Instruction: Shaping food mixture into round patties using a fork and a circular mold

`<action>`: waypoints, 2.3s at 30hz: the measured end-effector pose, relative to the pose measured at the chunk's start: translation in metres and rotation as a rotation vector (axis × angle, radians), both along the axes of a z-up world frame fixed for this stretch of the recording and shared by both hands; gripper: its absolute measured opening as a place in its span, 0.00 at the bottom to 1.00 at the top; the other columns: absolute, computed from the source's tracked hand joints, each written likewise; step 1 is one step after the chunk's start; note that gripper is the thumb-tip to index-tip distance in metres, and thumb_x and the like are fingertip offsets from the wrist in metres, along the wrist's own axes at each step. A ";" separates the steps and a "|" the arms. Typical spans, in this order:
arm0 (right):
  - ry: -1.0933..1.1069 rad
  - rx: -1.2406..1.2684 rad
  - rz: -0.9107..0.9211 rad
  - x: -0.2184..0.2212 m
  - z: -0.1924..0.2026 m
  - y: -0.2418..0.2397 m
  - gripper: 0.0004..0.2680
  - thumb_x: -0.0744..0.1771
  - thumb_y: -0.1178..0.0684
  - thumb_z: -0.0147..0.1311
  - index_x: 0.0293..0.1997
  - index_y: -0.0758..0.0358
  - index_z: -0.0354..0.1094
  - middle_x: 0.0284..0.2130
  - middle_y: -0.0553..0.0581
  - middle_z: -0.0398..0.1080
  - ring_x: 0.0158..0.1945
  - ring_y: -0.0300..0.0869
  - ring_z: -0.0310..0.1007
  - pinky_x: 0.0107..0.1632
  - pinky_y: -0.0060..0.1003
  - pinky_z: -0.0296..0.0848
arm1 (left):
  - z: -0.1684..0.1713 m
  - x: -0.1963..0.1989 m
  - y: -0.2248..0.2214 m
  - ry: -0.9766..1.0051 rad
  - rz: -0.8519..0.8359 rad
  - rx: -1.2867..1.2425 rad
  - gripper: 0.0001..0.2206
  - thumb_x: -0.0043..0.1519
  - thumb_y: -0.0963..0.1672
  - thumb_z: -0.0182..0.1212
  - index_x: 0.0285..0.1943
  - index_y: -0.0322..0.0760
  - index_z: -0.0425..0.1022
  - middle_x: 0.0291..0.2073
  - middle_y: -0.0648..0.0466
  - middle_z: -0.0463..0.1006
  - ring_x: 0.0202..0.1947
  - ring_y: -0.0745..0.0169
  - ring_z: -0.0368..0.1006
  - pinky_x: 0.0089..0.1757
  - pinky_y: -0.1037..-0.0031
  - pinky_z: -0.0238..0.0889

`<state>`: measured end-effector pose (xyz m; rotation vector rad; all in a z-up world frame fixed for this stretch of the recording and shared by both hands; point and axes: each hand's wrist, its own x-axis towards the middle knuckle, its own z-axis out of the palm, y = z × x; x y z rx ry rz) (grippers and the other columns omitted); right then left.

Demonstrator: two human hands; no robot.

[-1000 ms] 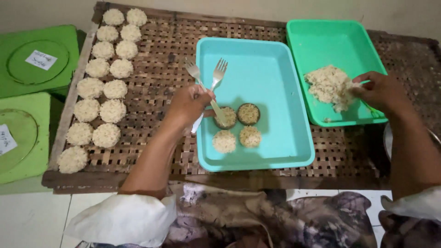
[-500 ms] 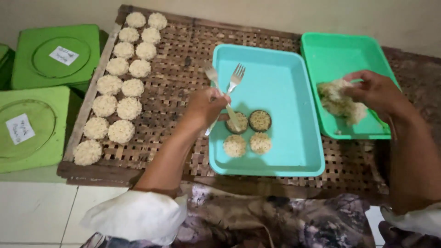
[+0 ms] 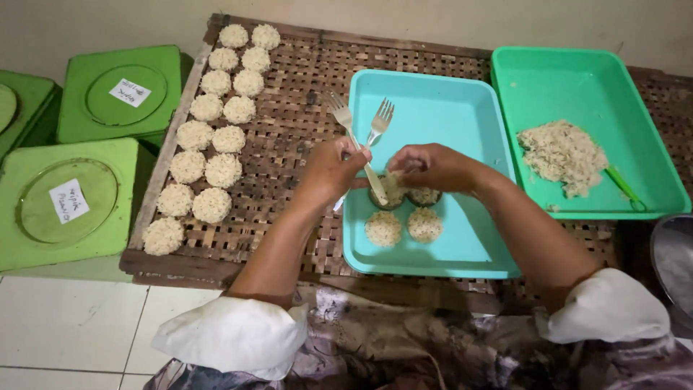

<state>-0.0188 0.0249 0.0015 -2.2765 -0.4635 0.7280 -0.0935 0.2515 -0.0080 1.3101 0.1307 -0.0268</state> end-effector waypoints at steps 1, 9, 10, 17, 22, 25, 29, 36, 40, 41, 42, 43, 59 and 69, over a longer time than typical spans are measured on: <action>0.001 0.000 -0.001 -0.003 0.004 0.005 0.14 0.64 0.53 0.65 0.55 0.46 0.75 0.44 0.50 0.82 0.46 0.42 0.80 0.54 0.41 0.75 | -0.002 0.000 0.000 0.001 -0.001 0.000 0.12 0.60 0.41 0.64 0.35 0.17 0.71 0.38 0.33 0.71 0.37 0.47 0.74 0.38 0.44 0.79; -0.580 -0.024 0.236 0.000 -0.008 -0.011 0.16 0.65 0.45 0.65 0.59 0.41 0.73 0.46 0.53 0.77 0.46 0.51 0.80 0.53 0.52 0.77 | 0.002 -0.003 -0.001 0.000 0.014 -0.014 0.12 0.60 0.40 0.66 0.36 0.17 0.71 0.37 0.33 0.71 0.36 0.44 0.76 0.36 0.46 0.80; -0.578 -0.029 0.231 -0.001 0.009 -0.026 0.16 0.65 0.45 0.65 0.59 0.41 0.73 0.46 0.53 0.77 0.46 0.51 0.80 0.53 0.52 0.77 | -0.002 -0.001 -0.002 0.001 0.008 -0.017 0.12 0.60 0.40 0.66 0.36 0.17 0.71 0.37 0.33 0.71 0.36 0.44 0.76 0.36 0.46 0.80; -0.594 -0.336 -0.412 -0.014 0.104 -0.142 0.19 0.73 0.40 0.39 0.51 0.63 0.76 0.41 0.60 0.76 0.38 0.51 0.72 0.42 0.49 0.69 | 0.001 0.004 -0.002 0.021 -0.168 0.301 0.09 0.64 0.43 0.59 0.37 0.29 0.74 0.35 0.48 0.77 0.34 0.58 0.78 0.37 0.69 0.81; -0.750 -0.088 -0.585 -0.009 0.069 -0.264 0.15 0.73 0.55 0.59 0.25 0.67 0.67 0.26 0.57 0.71 0.40 0.45 0.81 0.38 0.40 0.72 | 0.021 -0.002 -0.010 0.052 -0.190 0.310 0.08 0.65 0.41 0.58 0.40 0.24 0.74 0.40 0.43 0.78 0.38 0.52 0.82 0.42 0.69 0.84; -0.687 -0.068 -0.730 -0.011 0.047 -0.293 0.10 0.68 0.59 0.58 0.24 0.63 0.66 0.23 0.55 0.69 0.30 0.40 0.73 0.34 0.34 0.68 | 0.033 -0.007 -0.015 0.167 -0.207 0.412 0.09 0.67 0.41 0.57 0.45 0.24 0.75 0.39 0.38 0.80 0.39 0.50 0.84 0.43 0.73 0.83; -0.693 -0.084 -0.787 -0.012 0.028 -0.304 0.09 0.67 0.58 0.56 0.25 0.62 0.66 0.19 0.50 0.63 0.24 0.37 0.61 0.30 0.32 0.64 | 0.032 -0.007 -0.018 0.177 -0.205 0.354 0.08 0.67 0.41 0.58 0.44 0.23 0.75 0.36 0.39 0.78 0.36 0.51 0.82 0.42 0.72 0.83; -0.475 -0.063 -0.875 -0.013 0.031 -0.285 0.05 0.65 0.59 0.54 0.28 0.55 0.66 0.25 0.52 0.68 0.32 0.43 0.70 0.39 0.39 0.65 | 0.030 -0.004 -0.018 0.227 -0.190 0.349 0.08 0.67 0.40 0.58 0.44 0.23 0.75 0.37 0.37 0.78 0.36 0.50 0.82 0.41 0.72 0.83; -0.585 -0.168 -0.668 0.010 0.012 -0.315 0.06 0.66 0.60 0.56 0.44 0.67 0.68 0.39 0.62 0.72 0.38 0.50 0.70 0.42 0.43 0.69 | 0.041 -0.007 -0.019 0.271 -0.210 0.475 0.08 0.68 0.42 0.57 0.41 0.29 0.75 0.43 0.38 0.80 0.40 0.51 0.85 0.44 0.72 0.83; -0.654 -0.215 -0.632 0.017 0.006 -0.327 0.04 0.66 0.59 0.61 0.40 0.64 0.68 0.32 0.57 0.69 0.32 0.45 0.66 0.37 0.39 0.65 | 0.042 -0.007 -0.020 0.281 -0.209 0.451 0.08 0.67 0.42 0.57 0.44 0.27 0.75 0.42 0.37 0.79 0.41 0.51 0.84 0.45 0.72 0.82; -0.723 -0.260 -0.593 0.024 0.000 -0.338 0.06 0.67 0.59 0.65 0.36 0.61 0.69 0.26 0.51 0.66 0.25 0.39 0.61 0.31 0.35 0.60 | 0.044 -0.007 -0.020 0.291 -0.206 0.428 0.09 0.67 0.41 0.57 0.47 0.25 0.76 0.42 0.37 0.79 0.41 0.50 0.84 0.46 0.72 0.82; -0.722 -0.259 -0.594 0.027 0.000 -0.338 0.06 0.67 0.59 0.65 0.36 0.61 0.69 0.26 0.51 0.66 0.25 0.39 0.61 0.31 0.35 0.60 | 0.042 -0.008 -0.020 0.292 -0.206 0.430 0.09 0.67 0.41 0.57 0.47 0.25 0.76 0.42 0.37 0.79 0.41 0.50 0.84 0.46 0.72 0.82; -0.501 -0.550 -0.429 0.068 -0.055 -0.381 0.20 0.67 0.41 0.59 0.64 0.56 0.70 0.48 0.68 0.78 0.55 0.62 0.76 0.56 0.57 0.70 | 0.013 -0.007 -0.021 0.103 -0.132 0.256 0.12 0.66 0.40 0.57 0.41 0.14 0.71 0.57 0.22 0.70 0.53 0.37 0.73 0.43 0.50 0.79; -0.113 -0.092 -0.850 0.003 0.040 -0.282 0.10 0.70 0.57 0.55 0.57 0.63 0.67 0.48 0.65 0.72 0.42 0.50 0.68 0.46 0.44 0.70 | 0.021 0.000 -0.017 0.211 -0.209 0.438 0.11 0.65 0.42 0.59 0.30 0.30 0.69 0.59 0.29 0.72 0.44 0.42 0.85 0.45 0.69 0.85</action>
